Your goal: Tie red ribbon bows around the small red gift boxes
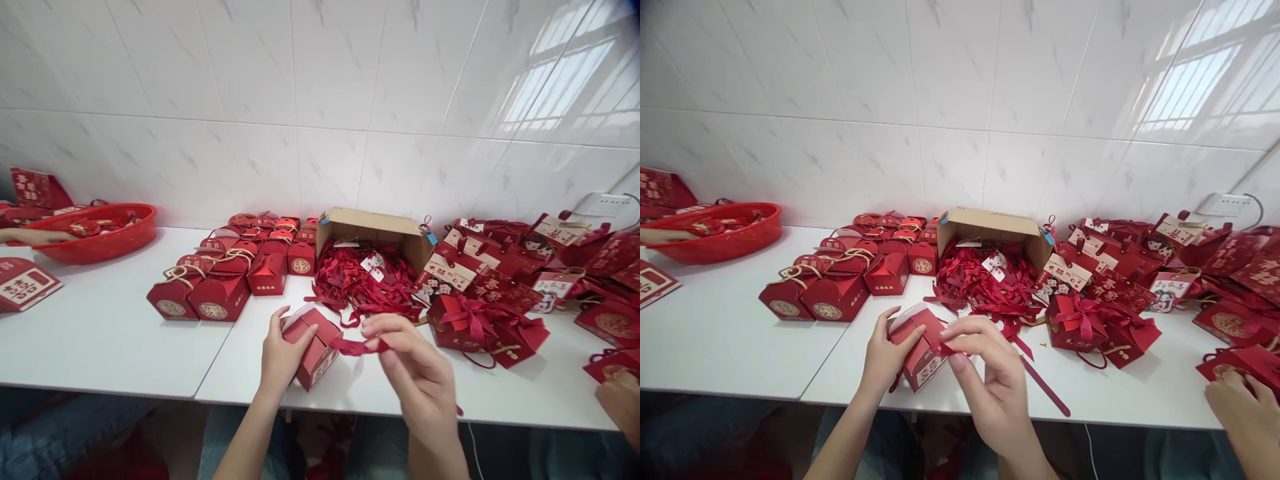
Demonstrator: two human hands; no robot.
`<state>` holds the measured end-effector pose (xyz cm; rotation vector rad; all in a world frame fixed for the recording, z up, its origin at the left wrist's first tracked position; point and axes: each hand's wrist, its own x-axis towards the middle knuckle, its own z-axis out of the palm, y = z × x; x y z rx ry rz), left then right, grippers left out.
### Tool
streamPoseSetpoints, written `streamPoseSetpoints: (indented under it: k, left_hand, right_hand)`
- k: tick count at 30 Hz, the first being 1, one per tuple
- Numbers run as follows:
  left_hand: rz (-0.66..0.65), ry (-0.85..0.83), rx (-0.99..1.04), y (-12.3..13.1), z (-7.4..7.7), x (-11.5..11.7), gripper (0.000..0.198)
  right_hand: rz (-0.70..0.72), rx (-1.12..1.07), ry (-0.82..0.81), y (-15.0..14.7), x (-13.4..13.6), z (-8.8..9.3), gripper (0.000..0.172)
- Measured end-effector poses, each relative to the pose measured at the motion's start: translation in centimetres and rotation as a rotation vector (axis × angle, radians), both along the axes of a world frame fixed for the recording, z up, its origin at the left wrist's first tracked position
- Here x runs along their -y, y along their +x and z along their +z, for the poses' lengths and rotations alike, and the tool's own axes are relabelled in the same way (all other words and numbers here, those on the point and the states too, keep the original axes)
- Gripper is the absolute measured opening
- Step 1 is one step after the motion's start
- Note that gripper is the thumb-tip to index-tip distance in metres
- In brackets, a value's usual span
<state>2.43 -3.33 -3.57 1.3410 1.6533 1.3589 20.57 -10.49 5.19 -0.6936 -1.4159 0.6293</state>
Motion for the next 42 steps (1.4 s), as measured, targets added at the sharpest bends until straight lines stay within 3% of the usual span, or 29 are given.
streamPoseSetpoints:
  k: [5, 7, 13, 18, 21, 33, 42]
  left_hand:
    - [-0.033, -0.017, 0.023, 0.0, -0.3, 0.3, 0.057]
    - [-0.050, -0.010, 0.024, 0.0, -0.4, 0.4, 0.053]
    - [-0.063, 0.034, 0.077, 0.0, -1.0, 0.3, 0.046]
    - [-0.050, 0.038, 0.057, 0.1, -0.9, 0.3, 0.041]
    - [-0.054, 0.044, 0.055, 0.2, -0.7, 0.4, 0.037]
    - [-0.050, 0.036, 0.070, 0.1, -0.7, 0.6, 0.036]
    - [-0.072, 0.076, 0.018, 0.4, -1.3, 1.0, 0.033]
  right_hand:
    - [-0.106, -0.242, 0.186, 1.0, 1.4, 1.0, 0.021]
    - [-0.113, -0.240, 0.169, 1.0, 0.8, 1.0, 0.024]
    - [-0.013, 0.221, -0.271, -2.2, -4.8, -1.6, 0.024]
    - [-0.041, 0.485, -0.463, -5.1, -7.9, -5.1, 0.025]
    - [-0.087, 0.533, -0.505, -5.8, -8.3, -6.0, 0.024]
    - [-0.018, 0.445, -0.504, -5.9, -8.6, -6.1, 0.022]
    - [-0.047, 0.556, -0.533, -6.3, -8.7, -6.0, 0.023]
